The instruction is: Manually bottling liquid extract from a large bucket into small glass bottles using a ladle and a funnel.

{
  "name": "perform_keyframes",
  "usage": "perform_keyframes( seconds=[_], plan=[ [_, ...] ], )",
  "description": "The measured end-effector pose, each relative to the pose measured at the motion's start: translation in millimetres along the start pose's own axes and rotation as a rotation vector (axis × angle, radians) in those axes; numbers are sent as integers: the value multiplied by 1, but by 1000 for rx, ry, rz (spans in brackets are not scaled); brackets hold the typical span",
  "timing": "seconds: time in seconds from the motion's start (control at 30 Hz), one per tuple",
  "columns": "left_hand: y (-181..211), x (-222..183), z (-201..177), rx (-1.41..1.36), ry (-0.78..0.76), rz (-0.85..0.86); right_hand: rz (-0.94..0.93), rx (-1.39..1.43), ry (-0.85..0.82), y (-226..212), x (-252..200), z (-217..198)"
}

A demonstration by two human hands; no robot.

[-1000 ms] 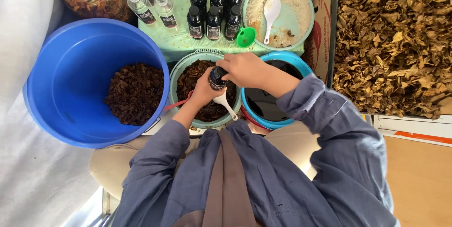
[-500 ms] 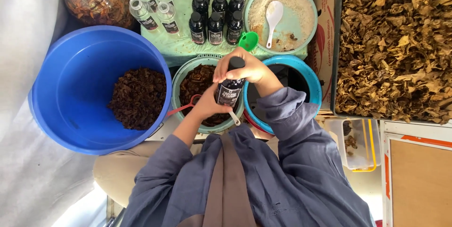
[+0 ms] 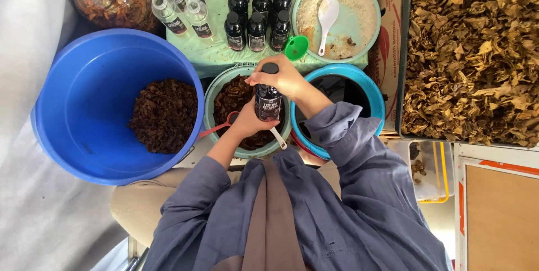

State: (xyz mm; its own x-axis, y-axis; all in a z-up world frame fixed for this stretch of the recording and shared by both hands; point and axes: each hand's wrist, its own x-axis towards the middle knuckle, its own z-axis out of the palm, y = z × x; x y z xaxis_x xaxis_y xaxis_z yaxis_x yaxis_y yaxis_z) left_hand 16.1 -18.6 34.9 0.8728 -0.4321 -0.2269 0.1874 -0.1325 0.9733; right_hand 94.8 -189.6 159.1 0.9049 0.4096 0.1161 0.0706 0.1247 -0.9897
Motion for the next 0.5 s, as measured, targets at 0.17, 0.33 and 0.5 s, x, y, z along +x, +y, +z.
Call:
perform_keyframes(
  seconds=[0.17, 0.33, 0.5],
  plan=[
    [-15, 6, 5, -34, 9, -62, 171, -67, 191, 10, -4, 10],
    [-13, 4, 4, 11, -9, -91, 255, -194, 87, -2, -10, -8],
    [-21, 6, -6, -20, -29, -97, 172, -515, -314, -72, -10, -26]
  ],
)
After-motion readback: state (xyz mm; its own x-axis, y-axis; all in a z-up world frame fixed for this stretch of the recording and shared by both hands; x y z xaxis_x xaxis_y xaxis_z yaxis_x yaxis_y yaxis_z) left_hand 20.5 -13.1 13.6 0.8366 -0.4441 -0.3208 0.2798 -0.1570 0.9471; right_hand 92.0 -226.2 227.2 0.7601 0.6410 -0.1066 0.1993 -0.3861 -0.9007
